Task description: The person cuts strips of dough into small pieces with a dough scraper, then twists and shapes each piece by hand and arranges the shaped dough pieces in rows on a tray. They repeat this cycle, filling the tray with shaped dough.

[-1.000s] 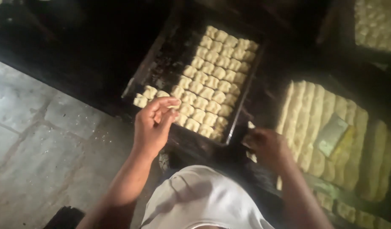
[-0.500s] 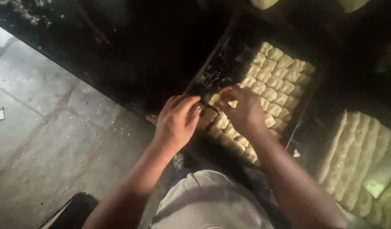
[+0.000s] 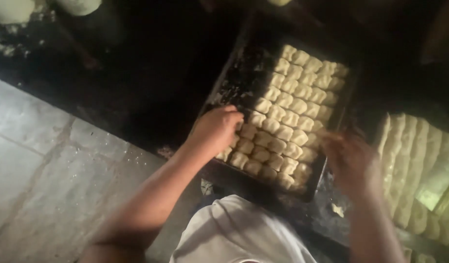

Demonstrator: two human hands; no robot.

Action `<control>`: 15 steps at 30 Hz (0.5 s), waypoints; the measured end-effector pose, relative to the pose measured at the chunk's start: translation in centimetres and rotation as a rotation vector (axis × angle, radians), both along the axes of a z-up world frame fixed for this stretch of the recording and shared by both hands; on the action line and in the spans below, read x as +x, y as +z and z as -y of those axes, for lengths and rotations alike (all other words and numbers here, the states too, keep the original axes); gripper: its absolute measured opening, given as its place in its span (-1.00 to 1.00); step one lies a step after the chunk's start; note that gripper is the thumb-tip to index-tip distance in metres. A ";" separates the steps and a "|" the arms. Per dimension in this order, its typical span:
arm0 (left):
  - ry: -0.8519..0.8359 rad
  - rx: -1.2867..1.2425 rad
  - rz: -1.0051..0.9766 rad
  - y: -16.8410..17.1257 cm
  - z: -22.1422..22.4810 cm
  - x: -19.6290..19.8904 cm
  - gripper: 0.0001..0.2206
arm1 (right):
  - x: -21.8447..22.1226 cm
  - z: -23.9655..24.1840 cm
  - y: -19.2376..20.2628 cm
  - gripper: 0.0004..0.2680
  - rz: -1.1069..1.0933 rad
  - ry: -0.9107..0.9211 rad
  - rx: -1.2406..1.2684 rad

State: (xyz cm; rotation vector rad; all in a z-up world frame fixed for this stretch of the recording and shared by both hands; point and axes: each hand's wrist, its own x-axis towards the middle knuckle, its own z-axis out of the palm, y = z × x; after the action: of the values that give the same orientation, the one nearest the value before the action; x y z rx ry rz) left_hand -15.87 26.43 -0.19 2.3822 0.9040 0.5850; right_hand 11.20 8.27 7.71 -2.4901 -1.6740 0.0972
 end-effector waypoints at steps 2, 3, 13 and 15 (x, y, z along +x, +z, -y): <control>0.010 -0.080 -0.020 2.1 0.2 -0.1 -0.74 | -0.5 1.9 2.5 -0.81 -0.135 -0.303 -0.101; 0.035 -0.162 -0.032 3.2 0.4 0.0 -0.79 | -0.8 2.9 3.8 -0.80 -0.262 -0.591 -0.204; 0.097 0.043 -0.376 5.3 3.3 3.5 -0.71 | 12.2 24.1 -2.4 -0.85 -0.253 -0.380 0.165; 0.125 0.266 0.051 6.0 5.9 4.7 -0.79 | 12.4 25.7 -3.1 -0.83 -0.277 -0.382 -0.011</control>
State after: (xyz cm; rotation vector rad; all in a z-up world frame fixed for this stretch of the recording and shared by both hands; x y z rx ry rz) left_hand -11.21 20.54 5.85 2.5428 1.0121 0.8579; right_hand 23.57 -17.42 4.57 -2.6082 -1.0781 0.3880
